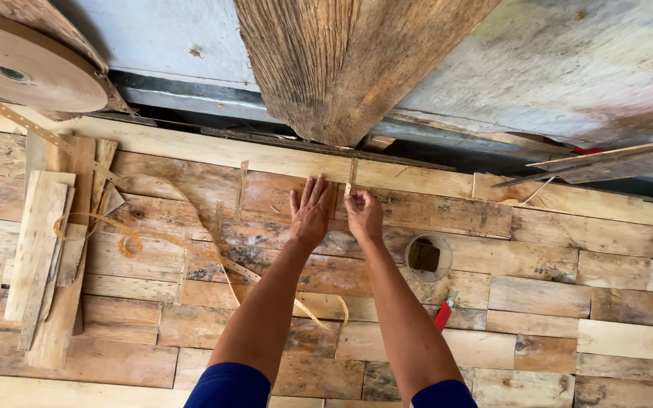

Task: The person is applying edge banding or veneer strips to the edges of wooden slats as part of a panel assembly.

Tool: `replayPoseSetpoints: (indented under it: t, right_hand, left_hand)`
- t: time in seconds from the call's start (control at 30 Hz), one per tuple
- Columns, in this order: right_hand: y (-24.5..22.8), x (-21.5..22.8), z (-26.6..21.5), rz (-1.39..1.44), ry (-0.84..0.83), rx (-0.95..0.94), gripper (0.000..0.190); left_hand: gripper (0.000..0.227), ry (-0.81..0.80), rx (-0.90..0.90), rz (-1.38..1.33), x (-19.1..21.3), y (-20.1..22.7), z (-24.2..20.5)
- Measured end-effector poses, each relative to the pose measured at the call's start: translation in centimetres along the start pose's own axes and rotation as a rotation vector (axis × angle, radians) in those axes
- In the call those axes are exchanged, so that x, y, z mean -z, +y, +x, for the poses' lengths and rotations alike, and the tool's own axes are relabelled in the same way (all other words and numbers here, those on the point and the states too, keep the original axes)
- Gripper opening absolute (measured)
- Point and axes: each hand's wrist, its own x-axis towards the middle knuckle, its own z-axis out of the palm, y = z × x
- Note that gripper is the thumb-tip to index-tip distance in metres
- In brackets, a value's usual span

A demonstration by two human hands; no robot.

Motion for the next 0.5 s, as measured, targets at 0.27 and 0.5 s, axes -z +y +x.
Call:
replayPoseSetpoints:
  t: [0.27, 0.5]
  right_hand:
    - [-1.1, -0.4, 0.2, -0.094, -0.051, 0.018, 0.007]
    - [-1.9, -1.0, 0.8, -0.128, -0.116, -0.003, 0.011]
  left_hand:
    - [0.067, 0.011, -0.014, 0.025, -0.8, -0.4, 0.3]
    - [0.061, 0.030, -0.020, -0.003, -1.2, -0.7, 0.5]
